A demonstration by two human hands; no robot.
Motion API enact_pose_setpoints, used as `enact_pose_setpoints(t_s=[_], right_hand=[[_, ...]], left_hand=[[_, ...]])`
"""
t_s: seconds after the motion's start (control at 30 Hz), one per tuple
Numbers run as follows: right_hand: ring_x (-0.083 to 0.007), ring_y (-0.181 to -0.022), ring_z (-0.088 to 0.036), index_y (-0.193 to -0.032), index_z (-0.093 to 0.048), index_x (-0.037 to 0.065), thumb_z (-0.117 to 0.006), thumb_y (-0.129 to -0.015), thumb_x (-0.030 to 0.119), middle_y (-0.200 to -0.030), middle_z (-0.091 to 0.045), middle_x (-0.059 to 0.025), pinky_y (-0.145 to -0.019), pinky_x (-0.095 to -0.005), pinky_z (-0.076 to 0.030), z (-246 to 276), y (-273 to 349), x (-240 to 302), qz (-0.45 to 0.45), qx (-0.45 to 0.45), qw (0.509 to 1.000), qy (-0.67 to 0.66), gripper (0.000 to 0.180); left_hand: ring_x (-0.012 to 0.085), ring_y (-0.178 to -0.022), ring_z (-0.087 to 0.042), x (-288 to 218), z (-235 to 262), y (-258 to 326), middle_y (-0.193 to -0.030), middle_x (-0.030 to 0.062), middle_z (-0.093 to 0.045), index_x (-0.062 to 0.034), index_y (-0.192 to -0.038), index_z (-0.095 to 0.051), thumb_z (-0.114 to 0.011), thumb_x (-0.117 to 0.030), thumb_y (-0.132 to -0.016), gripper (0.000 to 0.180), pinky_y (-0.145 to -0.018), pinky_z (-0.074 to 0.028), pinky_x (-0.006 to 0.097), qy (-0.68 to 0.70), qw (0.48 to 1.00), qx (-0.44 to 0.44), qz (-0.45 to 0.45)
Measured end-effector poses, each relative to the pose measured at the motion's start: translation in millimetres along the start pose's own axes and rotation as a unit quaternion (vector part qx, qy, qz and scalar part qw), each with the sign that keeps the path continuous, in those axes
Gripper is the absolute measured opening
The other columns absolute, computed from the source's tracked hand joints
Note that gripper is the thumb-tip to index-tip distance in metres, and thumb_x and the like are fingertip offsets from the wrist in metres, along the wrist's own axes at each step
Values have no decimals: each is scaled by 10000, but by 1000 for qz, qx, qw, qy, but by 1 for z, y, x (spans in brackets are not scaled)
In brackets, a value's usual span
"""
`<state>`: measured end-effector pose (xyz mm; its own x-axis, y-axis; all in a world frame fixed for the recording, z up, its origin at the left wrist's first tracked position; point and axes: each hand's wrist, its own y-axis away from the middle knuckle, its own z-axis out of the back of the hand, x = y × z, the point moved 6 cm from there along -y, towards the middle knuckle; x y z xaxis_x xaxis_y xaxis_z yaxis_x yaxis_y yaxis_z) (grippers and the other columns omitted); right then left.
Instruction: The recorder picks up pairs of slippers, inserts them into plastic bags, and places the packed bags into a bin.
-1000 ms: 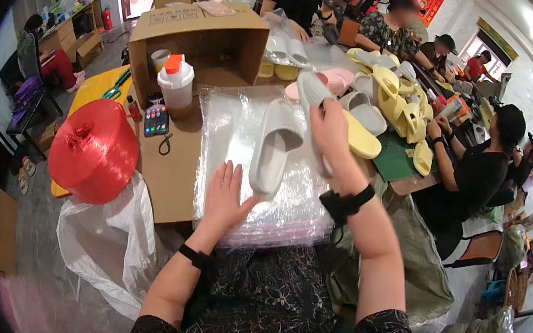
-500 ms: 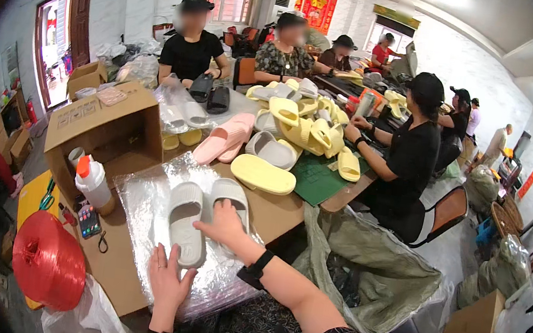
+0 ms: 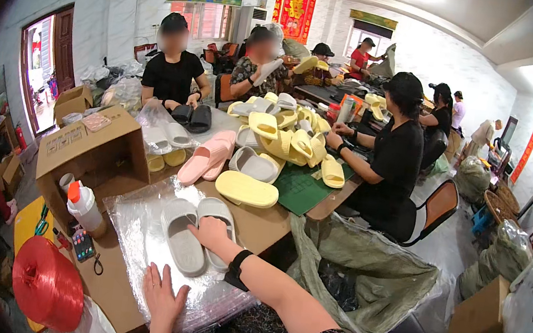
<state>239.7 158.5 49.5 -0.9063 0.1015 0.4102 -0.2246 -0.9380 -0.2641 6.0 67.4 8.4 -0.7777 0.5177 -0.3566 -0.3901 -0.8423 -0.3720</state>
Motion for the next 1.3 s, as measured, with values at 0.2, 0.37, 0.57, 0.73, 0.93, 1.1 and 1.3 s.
enact_pose_setpoints(t_s=[0.2, 0.37, 0.57, 0.73, 0.93, 1.1, 1.3], right_hand=[[-439, -720, -669, -778, -675, -65, -604, -887, 383, -761, -655, -282, -662, -505, -535, 23, 3, -39, -55, -93, 989, -101, 467], [-403, -625, -617, -764, -649, -52, -607, -924, 355, -664, -605, -245, -574, -480, -441, 101, 100, -32, -58, -154, 953, -256, 440], [-118, -631, -541, -949, -666, -43, -578, -954, 123, -715, -609, -42, -579, -300, -429, 87, 235, -81, -146, -175, 873, -431, 188], [-32, -615, -431, -894, -661, -26, -551, -971, 85, -691, -529, 59, -517, -244, -326, 96, 241, -97, -173, -155, 880, -415, 175], [-232, -525, -550, -760, -610, -75, -666, -908, 194, -593, -564, -171, -526, -388, -413, 90, 223, -67, -121, -197, 910, -345, 312], [-317, -562, -583, -772, -592, -116, -649, -908, 166, -629, -567, -251, -549, -433, -424, 74, 216, -69, -90, -216, 935, -266, 318], [-117, -629, -510, -826, -593, -77, -602, -968, 213, -623, -544, -55, -586, -344, -416, 80, 219, -92, -167, -210, 886, -378, 323]], left_hand=[[441, -1455, -239, -5, -1, -5, -1554, 307, -278, -23, -1437, -467, -694, -474, -823, 795, -1173, -217, 533, 1, 999, 35, 19], [494, -1451, -201, 0, 10, -4, -1546, 354, -241, -65, -1464, -448, -725, -656, -721, 989, -1175, -202, 543, 6, 997, 75, 3], [488, -1470, -158, -18, 16, -19, -1561, 337, -217, -133, -1472, -437, -737, -739, -643, 1069, -1185, -159, 574, -76, 976, 200, -48], [420, -1470, -222, -28, 8, -9, -1574, 206, -304, -156, -1483, -425, -687, -743, -705, 1009, -1192, -179, 547, -80, 976, 135, -152], [386, -1415, -326, -30, 11, -6, -1486, 176, -439, -169, -1498, -395, -780, -623, -685, 1008, -1190, -198, 542, 12, 975, 183, -121], [401, -1366, -393, -34, 30, -15, -1433, 195, -489, -123, -1503, -368, -798, -560, -699, 1011, -1172, -241, 532, 45, 975, 180, -119], [403, -1120, -601, -46, 57, -32, -1217, 229, -637, -93, -1418, -477, -779, -460, -766, 807, -958, -488, 428, 88, 968, 225, -64]])
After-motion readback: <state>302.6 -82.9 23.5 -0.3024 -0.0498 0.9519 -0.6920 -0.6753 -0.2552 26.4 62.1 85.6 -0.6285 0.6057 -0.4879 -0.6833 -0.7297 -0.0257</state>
